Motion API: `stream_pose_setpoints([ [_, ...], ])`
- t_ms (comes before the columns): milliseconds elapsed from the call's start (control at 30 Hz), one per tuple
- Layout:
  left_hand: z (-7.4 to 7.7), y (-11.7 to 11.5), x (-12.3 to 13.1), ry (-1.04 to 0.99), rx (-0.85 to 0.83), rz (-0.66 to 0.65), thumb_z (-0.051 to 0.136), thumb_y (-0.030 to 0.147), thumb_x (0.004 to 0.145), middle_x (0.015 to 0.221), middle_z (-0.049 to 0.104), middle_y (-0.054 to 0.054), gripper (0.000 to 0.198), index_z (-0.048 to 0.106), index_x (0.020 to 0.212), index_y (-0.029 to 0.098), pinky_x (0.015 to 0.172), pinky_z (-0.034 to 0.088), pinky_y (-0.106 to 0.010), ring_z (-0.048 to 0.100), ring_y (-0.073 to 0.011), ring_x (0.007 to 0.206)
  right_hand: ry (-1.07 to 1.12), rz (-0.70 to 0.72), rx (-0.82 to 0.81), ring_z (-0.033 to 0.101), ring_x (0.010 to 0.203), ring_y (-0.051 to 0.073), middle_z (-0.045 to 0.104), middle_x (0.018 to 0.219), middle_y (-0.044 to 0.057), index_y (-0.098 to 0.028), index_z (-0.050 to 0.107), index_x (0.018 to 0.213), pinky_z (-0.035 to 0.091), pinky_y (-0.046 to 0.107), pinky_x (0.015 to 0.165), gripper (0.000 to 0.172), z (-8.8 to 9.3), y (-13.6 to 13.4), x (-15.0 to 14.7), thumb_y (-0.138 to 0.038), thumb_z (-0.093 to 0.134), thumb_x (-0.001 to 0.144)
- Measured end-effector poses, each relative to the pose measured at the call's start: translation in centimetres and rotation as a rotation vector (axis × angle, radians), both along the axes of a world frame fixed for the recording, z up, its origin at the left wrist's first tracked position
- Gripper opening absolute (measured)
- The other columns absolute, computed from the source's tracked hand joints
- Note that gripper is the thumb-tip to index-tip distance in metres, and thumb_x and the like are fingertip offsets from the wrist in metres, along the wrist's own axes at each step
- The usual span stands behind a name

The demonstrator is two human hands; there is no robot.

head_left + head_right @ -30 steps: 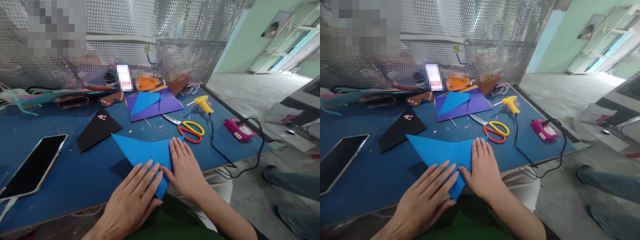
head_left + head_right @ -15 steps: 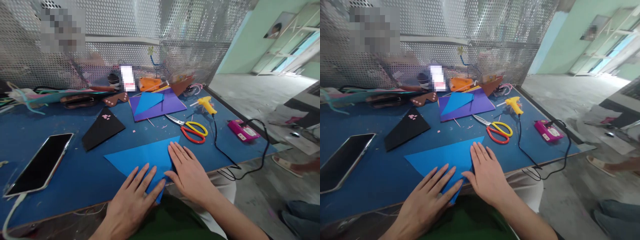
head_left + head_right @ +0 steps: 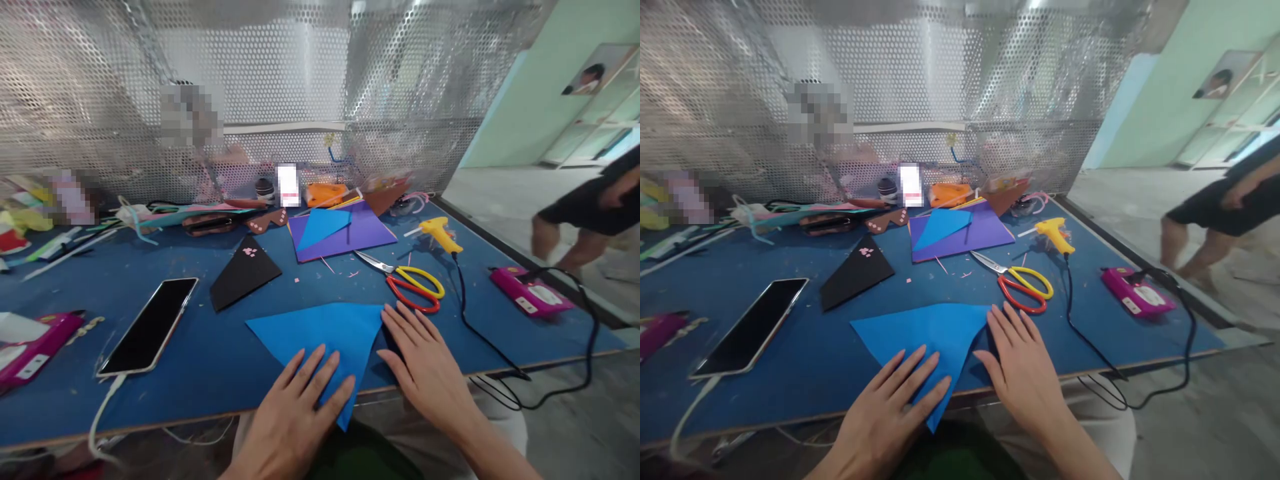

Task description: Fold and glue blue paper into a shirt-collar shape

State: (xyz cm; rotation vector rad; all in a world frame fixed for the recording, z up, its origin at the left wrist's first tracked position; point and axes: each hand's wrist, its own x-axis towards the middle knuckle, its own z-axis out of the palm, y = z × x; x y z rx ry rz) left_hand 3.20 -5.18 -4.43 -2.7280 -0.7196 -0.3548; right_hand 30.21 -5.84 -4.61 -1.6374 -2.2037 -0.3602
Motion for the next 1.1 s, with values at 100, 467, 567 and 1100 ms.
stream_pose_setpoints([
  [100, 0.1, 0.1, -0.1, -0.012, -0.008, 0.013, 0.047, 0.016, 0.093, 0.153, 0.047, -0.004, 0.058, 0.042, 0.150, 0.027, 0.105, 0.050, -0.047, 0.048, -0.0293, 0.138, 0.087, -0.019, 0.091, 0.038, 0.144, 0.029, 0.048, 0.151, 0.017, -0.005, 0.043, 0.146, 0.039, 0.050, 0.111, 0.054, 0.2, -0.7, -0.2, -0.036, 0.040, 0.102],
  [467, 0.7, 1.1, 1.2, -0.055, 0.092, -0.023, 0.045, 0.021, 0.094, 0.142, 0.060, -0.007, 0.047, 0.055, 0.140, 0.020, 0.101, 0.050, -0.045, 0.056, -0.0294, 0.129, -0.142, 0.246, -0.014, 0.044, 0.140, 0.030, 0.048, 0.151, 0.014, -0.003, 0.048, 0.143, 0.043, 0.050, 0.109, 0.057, 0.8, -3.2, -2.6, -0.040, 0.045, 0.100],
  [567, 0.3, 1.3, 1.1, -0.050, 0.131, -0.046, 0.046, 0.021, 0.094, 0.141, 0.060, -0.007, 0.046, 0.056, 0.139, 0.021, 0.099, 0.050, -0.046, 0.057, -0.0298, 0.128, -0.112, 0.141, -0.062, 0.042, 0.141, 0.033, 0.046, 0.152, 0.014, -0.004, 0.047, 0.144, 0.040, 0.054, 0.111, 0.062, 1.2, -2.8, -2.2, -0.046, 0.042, 0.100],
  [1100, -0.2, 2.2, 0.8, -0.154, 0.165, -0.055, 0.046, 0.030, 0.095, 0.140, 0.062, -0.002, 0.044, 0.057, 0.137, 0.024, 0.102, 0.046, -0.036, 0.060, -0.0228, 0.125, 0.065, 0.136, -0.057, 0.032, 0.148, 0.021, 0.044, 0.155, 0.012, -0.007, 0.043, 0.147, 0.027, 0.045, 0.121, 0.051, 2.9, 0.0, -1.1, -0.019, 0.039, 0.098],
])
